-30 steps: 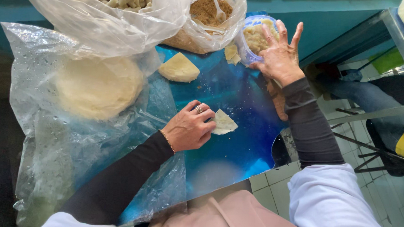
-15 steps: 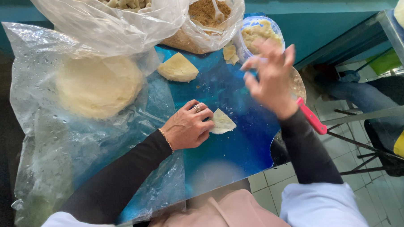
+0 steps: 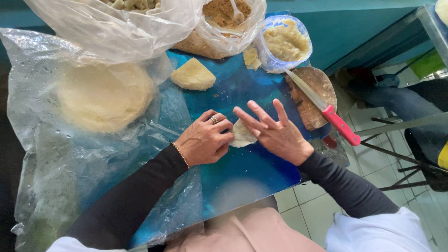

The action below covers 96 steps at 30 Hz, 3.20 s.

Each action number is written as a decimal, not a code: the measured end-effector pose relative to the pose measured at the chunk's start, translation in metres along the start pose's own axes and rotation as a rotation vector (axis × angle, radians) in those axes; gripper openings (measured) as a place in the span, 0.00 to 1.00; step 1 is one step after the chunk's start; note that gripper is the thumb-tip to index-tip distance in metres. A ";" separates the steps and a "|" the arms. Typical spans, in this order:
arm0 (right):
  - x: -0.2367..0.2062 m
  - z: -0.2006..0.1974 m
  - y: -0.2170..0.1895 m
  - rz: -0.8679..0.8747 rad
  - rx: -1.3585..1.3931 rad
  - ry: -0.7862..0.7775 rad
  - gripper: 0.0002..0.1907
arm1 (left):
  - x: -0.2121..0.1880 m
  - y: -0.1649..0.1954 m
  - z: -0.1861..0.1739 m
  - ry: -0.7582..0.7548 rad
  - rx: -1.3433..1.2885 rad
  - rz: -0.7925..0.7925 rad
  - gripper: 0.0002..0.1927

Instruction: The person pinches pieces from a large ball of dough, flattens each piece by hand on a blue work surface, spoons a pale filling from a container into the dough, and folds and pinches the dough closed around the filling. Finished filled pastries are placed into a plastic bag holding more completed pieces.

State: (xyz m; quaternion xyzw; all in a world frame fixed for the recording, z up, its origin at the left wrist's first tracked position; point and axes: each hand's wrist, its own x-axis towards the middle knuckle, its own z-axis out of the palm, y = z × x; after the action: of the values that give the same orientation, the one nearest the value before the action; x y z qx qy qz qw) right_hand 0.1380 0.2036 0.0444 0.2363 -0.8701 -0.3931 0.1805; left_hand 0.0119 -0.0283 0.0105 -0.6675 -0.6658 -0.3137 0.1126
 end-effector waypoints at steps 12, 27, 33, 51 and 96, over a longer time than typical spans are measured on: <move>-0.005 0.013 0.000 0.191 0.423 0.069 0.20 | 0.000 -0.001 0.001 -0.024 -0.015 -0.003 0.06; 0.013 0.047 0.052 0.646 0.349 0.112 0.18 | 0.001 0.000 -0.001 -0.012 -0.057 -0.026 0.06; 0.119 0.115 0.123 0.505 0.703 0.373 0.10 | 0.000 0.000 0.000 -0.004 -0.034 -0.020 0.05; 0.193 0.190 0.147 0.098 -0.204 -0.033 0.06 | 0.001 0.004 0.000 0.008 -0.029 -0.045 0.04; 0.174 0.190 0.151 0.292 0.265 0.096 0.06 | 0.000 0.002 0.003 -0.011 -0.040 -0.025 0.05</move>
State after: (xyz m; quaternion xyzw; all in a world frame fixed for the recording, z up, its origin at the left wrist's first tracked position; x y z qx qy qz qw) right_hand -0.1413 0.3089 0.0642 0.1478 -0.9295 -0.2333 0.2443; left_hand 0.0146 -0.0269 0.0088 -0.6630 -0.6682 -0.3247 0.0916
